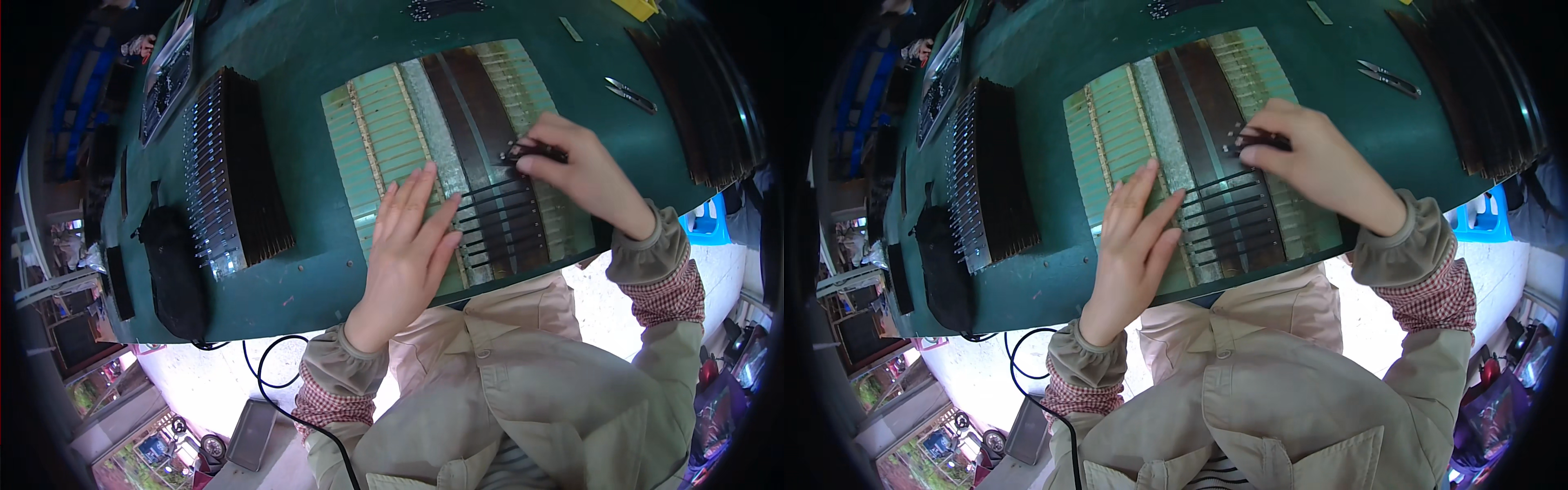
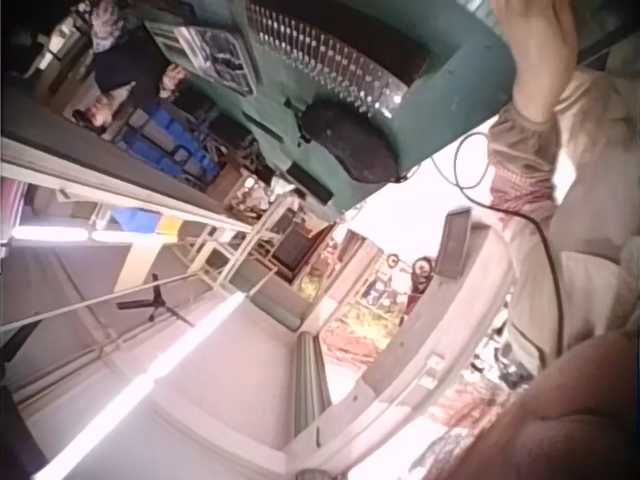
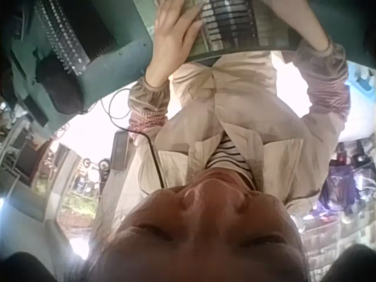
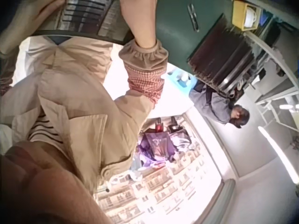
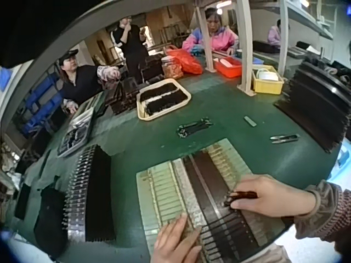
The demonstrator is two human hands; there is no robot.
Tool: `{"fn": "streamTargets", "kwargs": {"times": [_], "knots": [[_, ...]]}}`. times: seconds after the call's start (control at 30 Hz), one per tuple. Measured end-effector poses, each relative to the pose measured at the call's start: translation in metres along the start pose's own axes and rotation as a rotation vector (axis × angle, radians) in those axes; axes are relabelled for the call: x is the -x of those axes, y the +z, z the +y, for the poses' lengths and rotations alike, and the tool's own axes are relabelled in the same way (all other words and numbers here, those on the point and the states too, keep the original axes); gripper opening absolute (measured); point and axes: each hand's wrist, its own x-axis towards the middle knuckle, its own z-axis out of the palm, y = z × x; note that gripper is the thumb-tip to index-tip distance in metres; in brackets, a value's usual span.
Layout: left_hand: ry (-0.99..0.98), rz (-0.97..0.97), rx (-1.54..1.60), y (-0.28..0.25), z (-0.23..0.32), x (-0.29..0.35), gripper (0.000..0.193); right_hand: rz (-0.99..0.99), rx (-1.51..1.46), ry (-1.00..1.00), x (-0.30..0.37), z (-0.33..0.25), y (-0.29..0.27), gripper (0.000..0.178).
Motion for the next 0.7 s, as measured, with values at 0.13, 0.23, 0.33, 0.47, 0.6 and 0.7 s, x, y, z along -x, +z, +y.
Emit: {"fn": "streamTargets", "kwargs": {"times": [0.13, 0.23, 0.33, 0.47, 0.6, 0.7], "knots": [[-0.216, 0.122, 0.487, -0.006, 0.007, -0.01, 0.025, -0.091, -0.403, 0.056, 0.0, -0.005, 0.003, 0.013], [-0.296, 0.144, 0.704, 0.004, 0.01, -0.018, 0.017, -0.207, -0.483, 0.058, -0.006, -0.021, 0.009, 0.01], [-0.341, 0.18, 0.786, 0.006, 0.01, -0.016, 0.011, -0.348, -0.315, 0.044, -0.007, -0.031, 0.008, 0.01], [-0.324, 0.231, 0.695, 0.009, 0.002, -0.013, 0.01, -0.305, -0.432, 0.133, -0.009, -0.021, 0.006, 0.011], [-0.296, 0.234, 0.621, 0.009, 0.002, -0.016, 0.009, -0.28, -0.423, 0.138, -0.01, -0.016, 0.007, 0.012], [-0.316, 0.25, 0.632, 0.009, 0.007, -0.02, 0.007, -0.292, -0.362, 0.08, -0.012, -0.02, 0.01, 0.011]]}}
